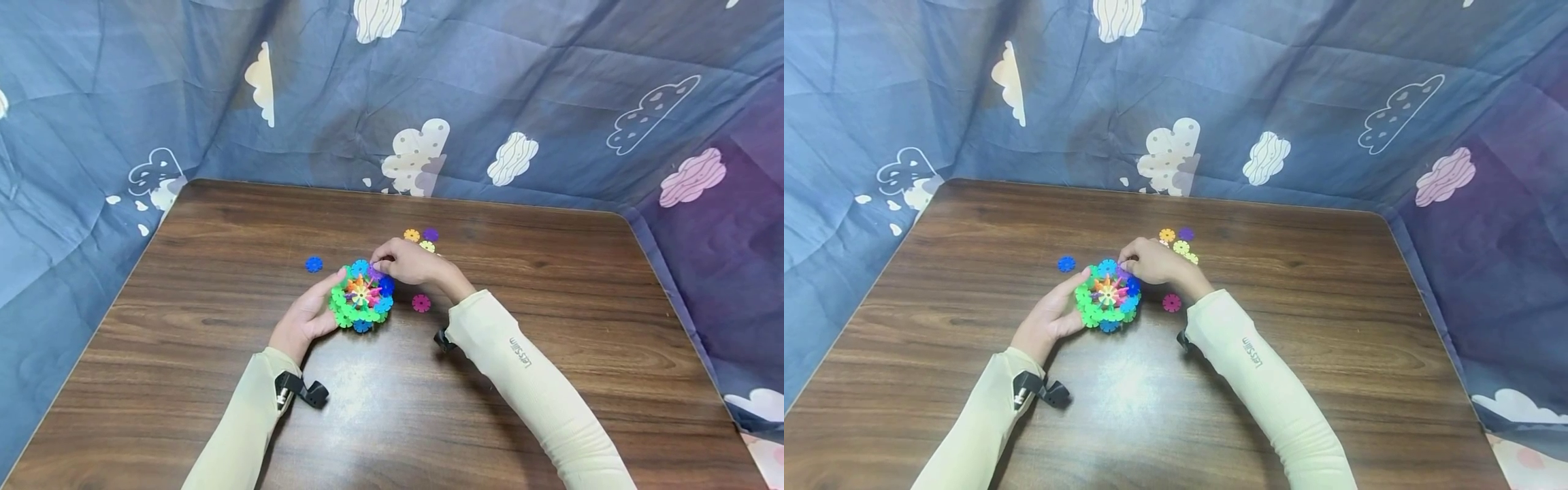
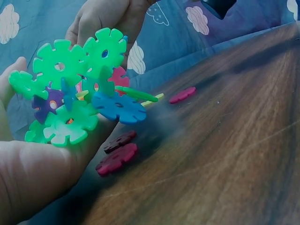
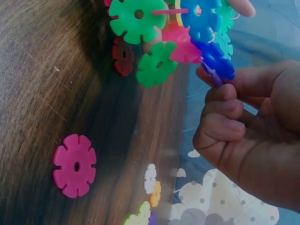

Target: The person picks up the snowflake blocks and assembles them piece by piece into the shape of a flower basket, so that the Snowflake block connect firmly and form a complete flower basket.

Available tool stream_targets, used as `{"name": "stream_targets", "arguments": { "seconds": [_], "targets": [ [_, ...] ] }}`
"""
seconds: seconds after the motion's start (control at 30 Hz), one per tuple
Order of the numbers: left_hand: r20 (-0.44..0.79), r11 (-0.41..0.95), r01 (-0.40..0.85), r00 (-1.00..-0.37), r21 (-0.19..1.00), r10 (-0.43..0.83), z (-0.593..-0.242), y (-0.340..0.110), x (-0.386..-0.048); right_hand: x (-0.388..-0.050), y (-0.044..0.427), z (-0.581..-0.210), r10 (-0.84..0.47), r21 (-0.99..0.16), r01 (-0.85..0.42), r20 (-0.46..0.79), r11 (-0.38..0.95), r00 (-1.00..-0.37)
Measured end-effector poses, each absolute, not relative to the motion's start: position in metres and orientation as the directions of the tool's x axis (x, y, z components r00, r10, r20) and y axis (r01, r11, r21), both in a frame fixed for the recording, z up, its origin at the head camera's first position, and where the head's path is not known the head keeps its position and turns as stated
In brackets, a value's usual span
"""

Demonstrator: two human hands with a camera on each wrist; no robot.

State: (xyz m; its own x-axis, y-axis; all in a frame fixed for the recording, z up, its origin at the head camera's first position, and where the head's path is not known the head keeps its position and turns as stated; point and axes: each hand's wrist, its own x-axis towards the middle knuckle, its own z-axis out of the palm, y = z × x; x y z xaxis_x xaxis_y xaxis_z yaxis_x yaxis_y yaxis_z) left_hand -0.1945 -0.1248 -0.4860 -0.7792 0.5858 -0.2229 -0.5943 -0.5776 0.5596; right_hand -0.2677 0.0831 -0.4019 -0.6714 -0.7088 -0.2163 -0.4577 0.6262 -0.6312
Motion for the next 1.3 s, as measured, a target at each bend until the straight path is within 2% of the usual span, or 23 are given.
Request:
{"name": "stream_targets", "arguments": {
  "seconds": [0.2,0.4,0.67,0.8,0.93,1.0,1.1,1.2,1.3],
  "targets": [
    [-0.228,-0.569,-0.590,-0.782,0.573,0.580,-0.482,-0.124,-0.197,-0.263,0.081,-0.402,-0.667,-0.595,-0.456,-0.191,0.662,-0.720],
    [-0.254,-0.576,-0.600,-0.782,0.554,0.569,-0.479,-0.124,-0.200,-0.261,0.078,-0.401,-0.653,-0.581,-0.459,-0.172,0.672,-0.738],
    [-0.249,-0.568,-0.615,-0.767,0.547,0.591,-0.486,-0.124,-0.199,-0.263,0.080,-0.408,-0.661,-0.607,-0.440,-0.195,0.662,-0.725],
    [-0.272,-0.581,-0.608,-0.780,0.541,0.563,-0.488,-0.125,-0.198,-0.264,0.084,-0.409,-0.666,-0.647,-0.427,-0.171,0.632,-0.726],
    [-0.291,-0.599,-0.590,-0.800,0.541,0.525,-0.487,-0.125,-0.198,-0.264,0.090,-0.406,-0.621,-0.686,-0.384,-0.126,0.618,-0.774],
    [-0.275,-0.604,-0.584,-0.803,0.542,0.528,-0.485,-0.124,-0.198,-0.262,0.093,-0.405,-0.566,-0.700,-0.327,-0.133,0.635,-0.814],
    [-0.229,-0.603,-0.574,-0.802,0.554,0.552,-0.481,-0.120,-0.199,-0.257,0.098,-0.404,-0.480,-0.766,-0.134,-0.247,0.629,-0.842],
    [-0.200,-0.606,-0.558,-0.807,0.567,0.556,-0.477,-0.116,-0.201,-0.250,0.102,-0.405,-0.465,-0.828,0.085,-0.392,0.554,-0.794],
    [-0.205,-0.602,-0.550,-0.813,0.579,0.545,-0.473,-0.111,-0.202,-0.245,0.107,-0.407,-0.500,-0.859,0.232,-0.464,0.456,-0.731]
  ]
}}
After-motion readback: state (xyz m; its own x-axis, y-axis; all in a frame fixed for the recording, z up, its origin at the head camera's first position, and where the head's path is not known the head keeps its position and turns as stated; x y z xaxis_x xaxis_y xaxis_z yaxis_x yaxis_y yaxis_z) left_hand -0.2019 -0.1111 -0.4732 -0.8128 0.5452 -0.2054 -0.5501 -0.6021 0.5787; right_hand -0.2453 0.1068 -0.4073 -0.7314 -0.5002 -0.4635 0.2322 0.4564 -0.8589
